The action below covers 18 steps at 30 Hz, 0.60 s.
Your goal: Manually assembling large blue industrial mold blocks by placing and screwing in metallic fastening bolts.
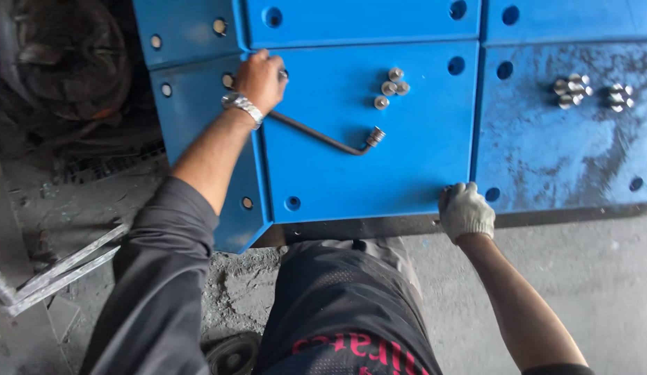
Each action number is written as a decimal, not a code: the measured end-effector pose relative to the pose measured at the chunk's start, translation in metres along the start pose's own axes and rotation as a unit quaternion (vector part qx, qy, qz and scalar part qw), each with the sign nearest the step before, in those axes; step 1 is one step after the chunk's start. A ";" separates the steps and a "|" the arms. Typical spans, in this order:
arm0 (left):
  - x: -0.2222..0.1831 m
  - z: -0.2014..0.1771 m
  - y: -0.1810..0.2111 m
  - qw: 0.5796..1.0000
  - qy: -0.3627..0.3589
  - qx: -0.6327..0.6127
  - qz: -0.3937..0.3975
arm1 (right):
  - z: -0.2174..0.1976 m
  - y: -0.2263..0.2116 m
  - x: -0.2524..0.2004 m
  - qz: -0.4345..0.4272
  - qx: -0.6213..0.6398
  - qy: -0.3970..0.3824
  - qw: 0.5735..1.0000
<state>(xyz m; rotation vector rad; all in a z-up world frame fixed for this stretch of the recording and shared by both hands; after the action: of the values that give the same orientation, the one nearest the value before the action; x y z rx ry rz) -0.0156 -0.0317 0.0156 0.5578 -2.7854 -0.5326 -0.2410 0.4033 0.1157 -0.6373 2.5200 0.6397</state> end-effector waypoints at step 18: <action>0.019 -0.004 -0.007 0.974 -0.176 0.032 0.141 | 0.033 -0.011 0.041 0.212 0.091 -0.122 0.965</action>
<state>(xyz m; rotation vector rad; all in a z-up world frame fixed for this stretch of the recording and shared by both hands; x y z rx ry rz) -0.0287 -0.0469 0.0195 0.0757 -3.1509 -0.5211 -0.2569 0.3993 0.0651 0.0536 2.4523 0.5767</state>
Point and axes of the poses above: each hand's wrist, its own x-axis towards the middle knuckle, its own z-axis out of the palm, y = z × x, the point moved 2 cm from there along x, towards the middle knuckle, and after that the axes turned 13 degrees about z, right-handed, at the moved point
